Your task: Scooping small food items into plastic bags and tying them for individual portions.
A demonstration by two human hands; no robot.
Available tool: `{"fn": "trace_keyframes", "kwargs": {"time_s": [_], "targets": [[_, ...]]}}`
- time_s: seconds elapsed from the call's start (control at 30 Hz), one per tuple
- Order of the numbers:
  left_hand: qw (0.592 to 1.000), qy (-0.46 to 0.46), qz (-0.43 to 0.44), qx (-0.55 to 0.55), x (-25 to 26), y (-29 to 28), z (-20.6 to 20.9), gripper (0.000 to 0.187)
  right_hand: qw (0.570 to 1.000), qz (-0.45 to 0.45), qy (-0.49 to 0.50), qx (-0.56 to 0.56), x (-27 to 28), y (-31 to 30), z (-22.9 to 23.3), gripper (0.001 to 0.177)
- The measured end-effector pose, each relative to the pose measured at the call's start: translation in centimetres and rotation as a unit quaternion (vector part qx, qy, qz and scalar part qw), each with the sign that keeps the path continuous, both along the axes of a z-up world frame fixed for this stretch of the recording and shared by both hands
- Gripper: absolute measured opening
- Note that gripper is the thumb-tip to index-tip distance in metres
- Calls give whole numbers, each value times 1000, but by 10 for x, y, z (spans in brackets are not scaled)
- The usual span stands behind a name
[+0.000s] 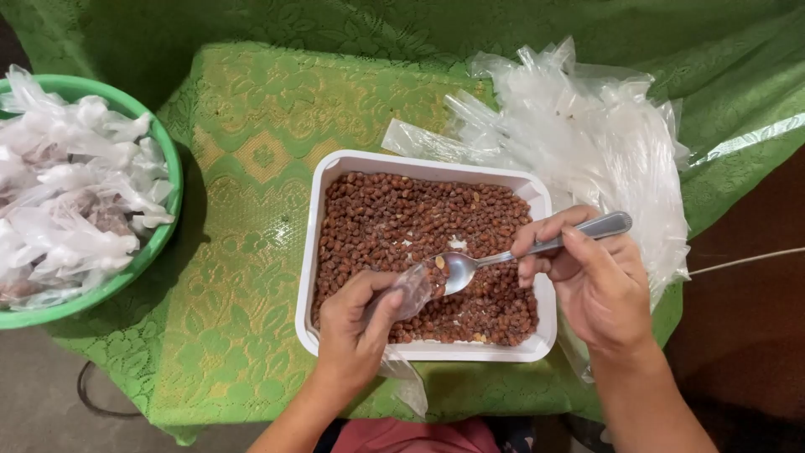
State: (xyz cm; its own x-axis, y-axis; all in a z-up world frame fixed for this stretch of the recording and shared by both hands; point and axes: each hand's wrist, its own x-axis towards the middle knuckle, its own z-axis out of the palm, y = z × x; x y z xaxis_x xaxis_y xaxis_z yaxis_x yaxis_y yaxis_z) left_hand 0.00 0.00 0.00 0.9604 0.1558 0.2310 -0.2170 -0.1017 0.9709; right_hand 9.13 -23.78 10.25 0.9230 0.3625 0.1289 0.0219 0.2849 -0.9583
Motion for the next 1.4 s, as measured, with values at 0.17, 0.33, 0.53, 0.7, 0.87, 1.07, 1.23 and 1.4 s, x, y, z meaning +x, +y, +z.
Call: {"fn": "trace_keyframes", "kwargs": {"time_s": [0.17, 0.33, 0.53, 0.7, 0.87, 1.07, 1.23, 1.4], "targets": [[997, 20, -45, -54, 7, 1, 14, 26, 1000, -9, -2, -20, -3, -1, 8, 21], [996, 21, -82, -42, 18, -9, 21, 30, 989, -17, -93, -112, -9, 12, 38, 21], [987, 62, -113, -97, 25, -25, 33, 56, 892, 30, -294, -342, -7, 33, 83, 27], [988, 38, -115, -91, 28, -21, 54, 58, 815, 94, -391, -417, -12, 48, 118, 17], [987, 25, -144, -64, 30, -15, 54, 67, 808, 112, -436, -380, -6, 55, 109, 14], [981, 126, -133, -71, 33, -22, 56, 70, 804, 98, -394, -434, 16, 70, 79, 19], [994, 80, -67, 22, 34, -11, 28, 67, 768, 192, -404, -459, 22, 68, 86, 24], [998, 24, -32, 55, 32, 7, 23, 65, 862, 174, -355, -318, 35, 34, 71, 22]]}}
